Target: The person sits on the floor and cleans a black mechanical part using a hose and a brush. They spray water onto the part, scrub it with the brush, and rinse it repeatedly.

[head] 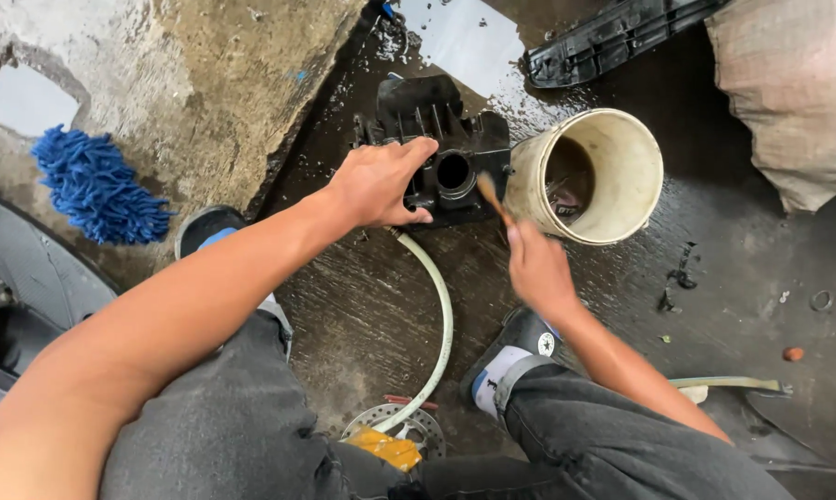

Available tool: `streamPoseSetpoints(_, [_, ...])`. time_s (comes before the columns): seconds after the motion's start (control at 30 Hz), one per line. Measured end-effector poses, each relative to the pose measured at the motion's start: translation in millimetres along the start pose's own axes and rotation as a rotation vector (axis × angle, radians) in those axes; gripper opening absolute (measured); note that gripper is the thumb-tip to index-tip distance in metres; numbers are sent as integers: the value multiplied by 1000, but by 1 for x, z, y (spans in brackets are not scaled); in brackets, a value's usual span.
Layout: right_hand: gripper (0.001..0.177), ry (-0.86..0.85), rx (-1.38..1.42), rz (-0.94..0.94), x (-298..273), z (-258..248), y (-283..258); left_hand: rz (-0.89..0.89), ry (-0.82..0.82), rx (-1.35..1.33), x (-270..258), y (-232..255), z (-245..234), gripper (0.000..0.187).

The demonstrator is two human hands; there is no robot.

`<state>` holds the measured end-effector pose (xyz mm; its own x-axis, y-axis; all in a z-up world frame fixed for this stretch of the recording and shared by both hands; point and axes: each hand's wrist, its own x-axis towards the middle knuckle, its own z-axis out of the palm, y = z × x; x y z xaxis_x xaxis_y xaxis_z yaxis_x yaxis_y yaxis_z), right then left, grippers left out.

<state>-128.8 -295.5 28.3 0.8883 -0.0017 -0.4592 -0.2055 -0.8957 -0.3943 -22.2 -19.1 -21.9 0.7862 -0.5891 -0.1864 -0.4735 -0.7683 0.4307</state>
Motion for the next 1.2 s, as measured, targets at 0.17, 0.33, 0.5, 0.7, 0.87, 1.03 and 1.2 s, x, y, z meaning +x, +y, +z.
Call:
streamPoseSetpoints(0.17, [36, 41, 139, -55, 24, -20, -21, 11, 6, -5, -4, 6, -8, 97])
streamPoseSetpoints(0.33, [38, 13, 169, 26, -3, 3, 5, -5, 16, 10, 4, 0, -3, 100])
streamPoseSetpoints(0.5, [38, -33, 152, -60, 27, -6, 4, 12, 7, 33, 2, -2, 1, 101])
streamPoseSetpoints(0.7, [28, -44, 299, -51, 48, -106, 10, 63, -43, 27, -2, -1, -17, 100])
streamPoseSetpoints(0.87, [32, -20, -211, 93, 60, -167, 75, 182, 15, 1, -1, -1, -28, 103])
streamPoseSetpoints(1.03, [28, -188, -582, 56, 174, -60, 162, 6, -182, 39, 13, -6, -24, 105])
streamPoseSetpoints(1.2, [35, -168, -547, 130, 172, -59, 154, -17, -185, 18, 11, -9, -23, 101])
